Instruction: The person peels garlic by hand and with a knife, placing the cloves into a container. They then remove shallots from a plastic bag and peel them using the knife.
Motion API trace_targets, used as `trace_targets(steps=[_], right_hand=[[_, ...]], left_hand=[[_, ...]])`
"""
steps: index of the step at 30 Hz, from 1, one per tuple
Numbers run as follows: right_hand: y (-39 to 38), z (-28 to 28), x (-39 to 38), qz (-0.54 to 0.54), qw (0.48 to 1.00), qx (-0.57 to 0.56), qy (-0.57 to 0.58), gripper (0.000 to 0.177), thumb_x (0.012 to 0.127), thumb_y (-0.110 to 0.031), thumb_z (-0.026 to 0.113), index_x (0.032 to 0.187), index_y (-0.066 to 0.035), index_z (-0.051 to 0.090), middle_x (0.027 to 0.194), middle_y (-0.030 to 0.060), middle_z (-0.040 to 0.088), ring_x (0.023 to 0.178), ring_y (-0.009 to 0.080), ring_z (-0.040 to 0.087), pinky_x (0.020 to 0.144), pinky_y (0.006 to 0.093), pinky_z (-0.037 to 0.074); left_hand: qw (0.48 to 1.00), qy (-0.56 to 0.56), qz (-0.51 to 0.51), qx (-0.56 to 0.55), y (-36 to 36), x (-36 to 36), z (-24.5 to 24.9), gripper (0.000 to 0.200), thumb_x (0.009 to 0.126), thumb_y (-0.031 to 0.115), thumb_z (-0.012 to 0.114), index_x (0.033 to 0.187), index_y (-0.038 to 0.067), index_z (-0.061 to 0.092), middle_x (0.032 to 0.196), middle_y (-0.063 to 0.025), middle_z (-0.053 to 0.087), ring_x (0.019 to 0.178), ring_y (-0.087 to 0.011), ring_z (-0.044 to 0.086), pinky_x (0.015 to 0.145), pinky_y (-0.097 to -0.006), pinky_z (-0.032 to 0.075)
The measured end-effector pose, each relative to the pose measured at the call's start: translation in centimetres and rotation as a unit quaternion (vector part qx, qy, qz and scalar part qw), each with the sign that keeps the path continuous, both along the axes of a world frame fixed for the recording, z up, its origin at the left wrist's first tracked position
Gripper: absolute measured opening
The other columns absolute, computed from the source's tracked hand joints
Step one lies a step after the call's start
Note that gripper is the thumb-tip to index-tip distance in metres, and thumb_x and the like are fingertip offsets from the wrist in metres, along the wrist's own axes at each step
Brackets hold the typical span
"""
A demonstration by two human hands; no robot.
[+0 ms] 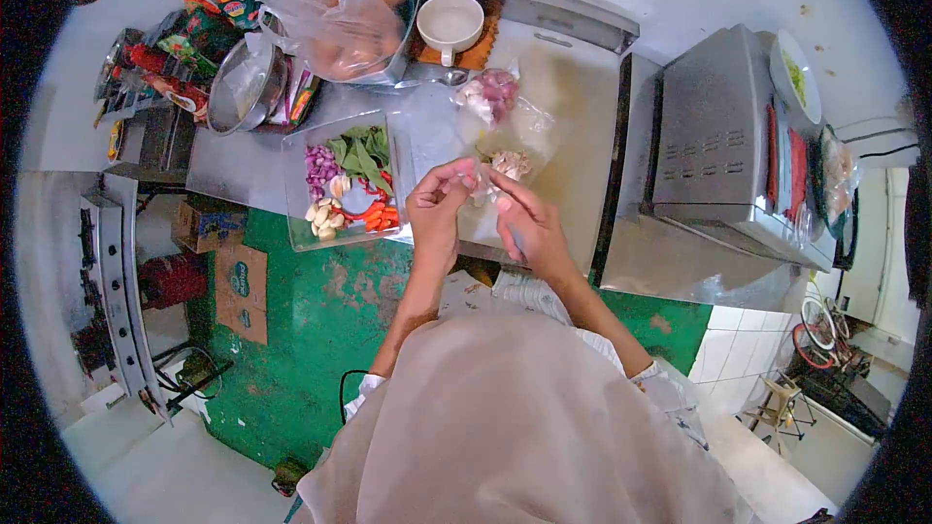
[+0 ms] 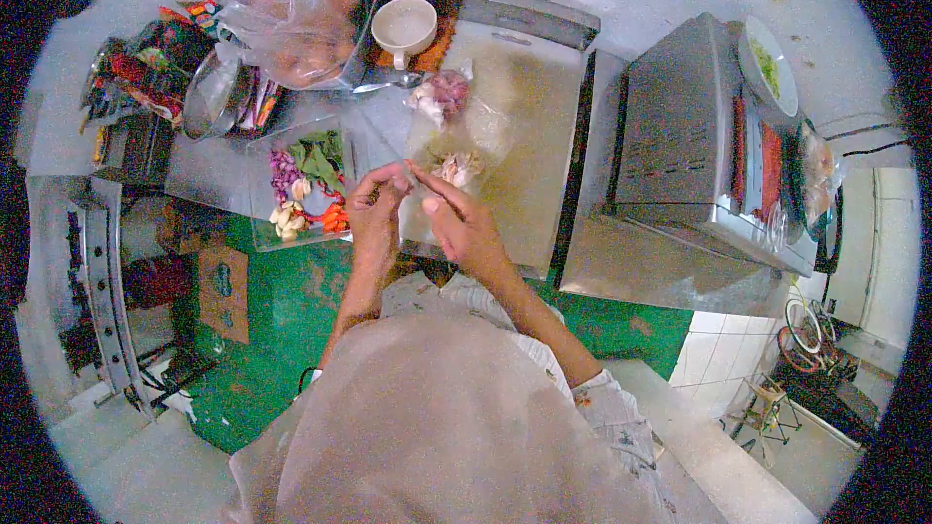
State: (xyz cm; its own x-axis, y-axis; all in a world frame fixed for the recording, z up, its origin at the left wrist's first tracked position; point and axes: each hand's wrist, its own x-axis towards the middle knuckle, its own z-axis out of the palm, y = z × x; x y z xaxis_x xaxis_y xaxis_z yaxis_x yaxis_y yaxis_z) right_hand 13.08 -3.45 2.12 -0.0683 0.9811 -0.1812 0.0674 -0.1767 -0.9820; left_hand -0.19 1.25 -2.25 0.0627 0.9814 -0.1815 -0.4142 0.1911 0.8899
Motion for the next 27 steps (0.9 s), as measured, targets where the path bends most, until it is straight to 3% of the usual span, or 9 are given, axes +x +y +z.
trace_targets(steps=[2, 3, 5, 7, 12, 16, 22, 24, 27], right_hand=[[0.0, -0.1, 0.4, -0.031, 0.965, -0.135, 0.223, 0.048, 0.091, -0.031, 0.047, 0.129, -0.003, 0.042, 0.063, 0.0081, 0.057, 0.047, 0.0149, 0.053, 0.043, 0.0274, 0.043], [-0.1, 0.0, 0.1, -0.031, 0.965, -0.135, 0.223, 0.048, 0.091, -0.031, 0.047, 0.129, -0.003, 0.042, 0.063, 0.0081, 0.057, 0.047, 0.0149, 0.053, 0.043, 0.0274, 0.043], [-0.1, 0.2, -0.6, -0.104, 0.948, -0.143, 0.265, 0.043, 0.091, -0.034, 0.044, 0.122, -0.004, 0.049, 0.05, 0.0006, 0.043, 0.035, 0.0071, 0.036, 0.032, 0.0215, 0.03], [-0.1, 0.1, -0.6, -0.102, 0.954, -0.136, 0.249, 0.044, 0.091, -0.034, 0.045, 0.123, -0.004, 0.048, 0.05, 0.0007, 0.042, 0.035, 0.0069, 0.037, 0.033, 0.0209, 0.03], [-0.1, -0.7, -0.4, -0.101, 0.965, -0.115, 0.215, 0.045, 0.091, -0.031, 0.047, 0.128, -0.005, 0.045, 0.047, -0.0003, 0.042, 0.033, 0.0085, 0.036, 0.032, 0.0233, 0.029], [0.3, -1.2, -0.7, -0.117, 0.975, -0.084, 0.168, 0.045, 0.091, -0.032, 0.047, 0.128, -0.006, 0.046, 0.047, -0.0004, 0.042, 0.033, 0.0078, 0.036, 0.032, 0.0234, 0.029], [1.3, -2.8, -0.2, -0.161, 0.967, -0.109, 0.163, 0.046, 0.091, -0.036, 0.047, 0.127, -0.007, 0.047, 0.047, -0.0013, 0.041, 0.033, 0.0077, 0.037, 0.031, 0.0233, 0.029], [1.6, -3.3, 0.0, -0.165, 0.965, -0.117, 0.166, 0.046, 0.091, -0.037, 0.047, 0.126, -0.007, 0.048, 0.047, -0.0015, 0.041, 0.033, 0.0078, 0.037, 0.031, 0.0234, 0.03], [1.8, -3.7, 0.2, -0.177, 0.958, -0.146, 0.174, 0.045, 0.091, -0.037, 0.046, 0.125, -0.007, 0.048, 0.048, -0.0015, 0.041, 0.033, 0.0082, 0.037, 0.031, 0.0236, 0.03]], left_hand=[[0.998, -0.054, 0.001, -0.025, -0.1, 0.5, 0.7, 0.014, 0.082, 0.003, 0.059, 0.096, 0.0, 0.06, 0.089, -0.0057, 0.062, 0.081, -0.0122, 0.058, 0.076, -0.0261, 0.048], [0.993, -0.108, 0.001, -0.05, -0.1, 0.6, 1.0, 0.014, 0.082, 0.003, 0.059, 0.096, 0.0, 0.06, 0.089, -0.0059, 0.062, 0.082, -0.0123, 0.058, 0.076, -0.0261, 0.048], [0.989, -0.134, -0.008, -0.055, 0.0, 0.5, 0.3, 0.017, 0.083, 0.002, 0.058, 0.099, 0.0, 0.06, 0.09, -0.0056, 0.062, 0.082, -0.0111, 0.058, 0.074, -0.0245, 0.048], [0.985, -0.161, -0.019, -0.061, 0.0, 0.7, 0.6, 0.02, 0.083, 0.001, 0.058, 0.102, 0.001, 0.06, 0.091, -0.0054, 0.063, 0.082, -0.01, 0.058, 0.072, -0.0229, 0.047], [1.0, -0.004, -0.027, 0.001, -0.1, 1.0, 0.6, 0.022, 0.08, 0.002, 0.063, 0.102, 0.002, 0.06, 0.084, -0.0033, 0.062, 0.078, -0.0077, 0.057, 0.066, -0.0211, 0.044], [1.0, 0.014, -0.013, -0.004, 0.1, 1.0, -0.2, 0.022, 0.08, 0.003, 0.063, 0.102, 0.001, 0.06, 0.082, -0.0023, 0.062, 0.074, -0.0068, 0.057, 0.065, -0.0198, 0.043], [0.991, -0.104, -0.013, -0.086, 0.1, 1.0, -0.2, 0.023, 0.084, 0.006, 0.059, 0.105, -0.002, 0.056, 0.085, -0.0065, 0.063, 0.074, -0.0111, 0.06, 0.065, -0.0211, 0.048], [0.977, -0.19, -0.011, -0.091, 0.0, 0.8, -0.4, 0.022, 0.086, 0.006, 0.056, 0.106, -0.002, 0.052, 0.09, -0.0103, 0.063, 0.08, -0.0151, 0.062, 0.071, -0.0233, 0.052], [0.974, -0.199, -0.038, -0.103, 0.1, 0.7, -1.4, 0.02, 0.087, 0.008, 0.053, 0.104, -0.002, 0.051, 0.095, -0.0129, 0.062, 0.084, -0.0175, 0.062, 0.076, -0.0241, 0.053]])
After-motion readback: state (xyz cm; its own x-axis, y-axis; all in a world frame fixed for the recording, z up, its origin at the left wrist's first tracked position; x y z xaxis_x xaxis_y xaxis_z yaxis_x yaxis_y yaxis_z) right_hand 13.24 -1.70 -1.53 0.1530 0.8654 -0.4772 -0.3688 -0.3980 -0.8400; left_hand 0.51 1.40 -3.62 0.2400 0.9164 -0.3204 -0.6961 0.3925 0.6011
